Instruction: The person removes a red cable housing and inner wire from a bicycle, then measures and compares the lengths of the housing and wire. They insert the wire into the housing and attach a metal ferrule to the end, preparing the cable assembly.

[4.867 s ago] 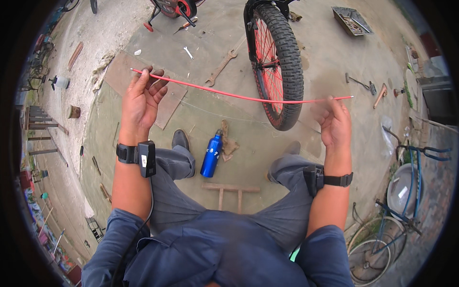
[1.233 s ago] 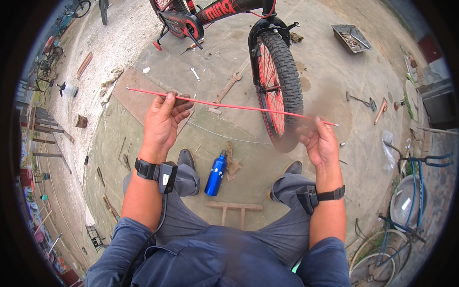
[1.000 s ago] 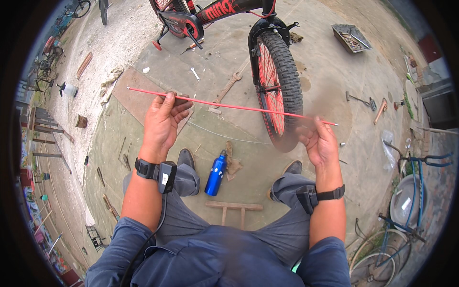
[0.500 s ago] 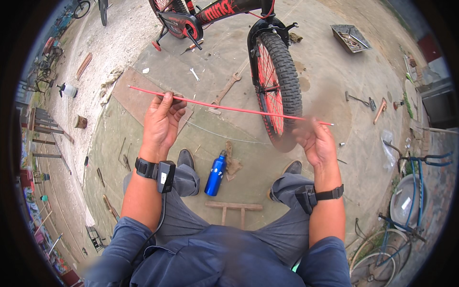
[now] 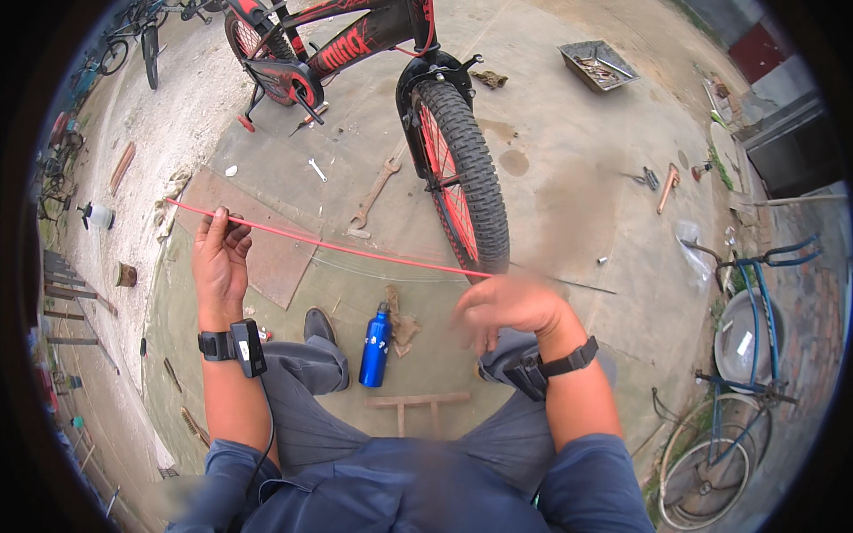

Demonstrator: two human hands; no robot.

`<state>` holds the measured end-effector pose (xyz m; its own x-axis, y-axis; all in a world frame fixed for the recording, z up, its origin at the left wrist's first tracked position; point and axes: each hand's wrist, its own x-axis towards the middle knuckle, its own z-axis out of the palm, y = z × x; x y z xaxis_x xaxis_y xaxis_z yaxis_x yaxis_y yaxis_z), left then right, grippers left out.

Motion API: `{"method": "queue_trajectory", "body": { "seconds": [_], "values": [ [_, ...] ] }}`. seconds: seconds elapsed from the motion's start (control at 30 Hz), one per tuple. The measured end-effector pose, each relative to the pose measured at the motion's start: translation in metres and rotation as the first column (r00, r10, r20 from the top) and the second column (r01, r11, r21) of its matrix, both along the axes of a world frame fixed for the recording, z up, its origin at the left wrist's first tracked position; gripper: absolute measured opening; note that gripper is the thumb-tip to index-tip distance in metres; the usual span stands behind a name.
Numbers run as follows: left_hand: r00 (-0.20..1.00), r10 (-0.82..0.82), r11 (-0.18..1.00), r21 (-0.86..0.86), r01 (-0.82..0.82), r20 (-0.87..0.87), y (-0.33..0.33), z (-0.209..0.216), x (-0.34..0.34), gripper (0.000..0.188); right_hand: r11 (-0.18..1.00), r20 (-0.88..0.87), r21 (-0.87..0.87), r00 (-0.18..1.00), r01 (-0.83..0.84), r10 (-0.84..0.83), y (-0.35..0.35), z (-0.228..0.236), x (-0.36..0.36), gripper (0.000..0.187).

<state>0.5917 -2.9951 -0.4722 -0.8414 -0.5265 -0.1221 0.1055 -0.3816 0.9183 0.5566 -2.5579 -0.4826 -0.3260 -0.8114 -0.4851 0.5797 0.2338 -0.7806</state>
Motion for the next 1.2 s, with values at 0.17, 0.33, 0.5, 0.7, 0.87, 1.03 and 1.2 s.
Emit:
{"method": "queue_trajectory", "body": {
  "seconds": [0.17, 0.33, 0.5, 0.7, 0.87, 1.03, 1.2],
  "values": [
    [0.995, -0.004, 0.977, -0.210, 0.025, 0.101, 0.020, -0.001, -0.003, 0.016, 0.999, -0.034, -0.024, 0.998, 0.045, -0.046, -0.007, 0.003, 0.000, 0.038],
    [0.962, -0.248, 0.895, -0.351, 0.274, 0.117, 0.059, -0.011, -0.002, 0.016, 0.954, -0.151, -0.015, 0.943, 0.298, -0.297, -0.018, -0.002, 0.000, 0.036],
    [0.918, -0.362, 0.799, -0.454, 0.394, 0.161, 0.090, -0.005, 0.000, 0.015, 0.952, -0.259, -0.020, 0.918, 0.304, -0.299, -0.031, -0.008, 0.004, 0.035],
    [0.845, -0.502, 0.700, -0.486, 0.523, 0.187, 0.120, 0.024, -0.008, 0.020, 0.979, -0.654, -0.101, 0.729, 0.180, -0.201, -0.067, -0.020, 0.017, 0.049],
    [0.804, -0.571, 0.678, -0.455, 0.577, 0.169, 0.147, 0.051, -0.024, 0.022, 0.995, -0.676, -0.069, 0.730, 0.072, -0.100, -0.078, -0.019, 0.026, 0.035],
    [0.804, -0.576, 0.612, -0.576, 0.542, 0.144, 0.173, 0.064, -0.032, 0.023, 0.977, -0.601, -0.087, 0.772, 0.196, -0.208, -0.077, -0.012, 0.024, 0.025],
    [0.777, -0.579, 0.533, -0.607, 0.589, 0.246, 0.196, 0.064, -0.027, 0.026, 0.916, -0.516, -0.173, 0.759, 0.362, -0.398, -0.074, -0.003, 0.023, 0.025]
  ]
}}
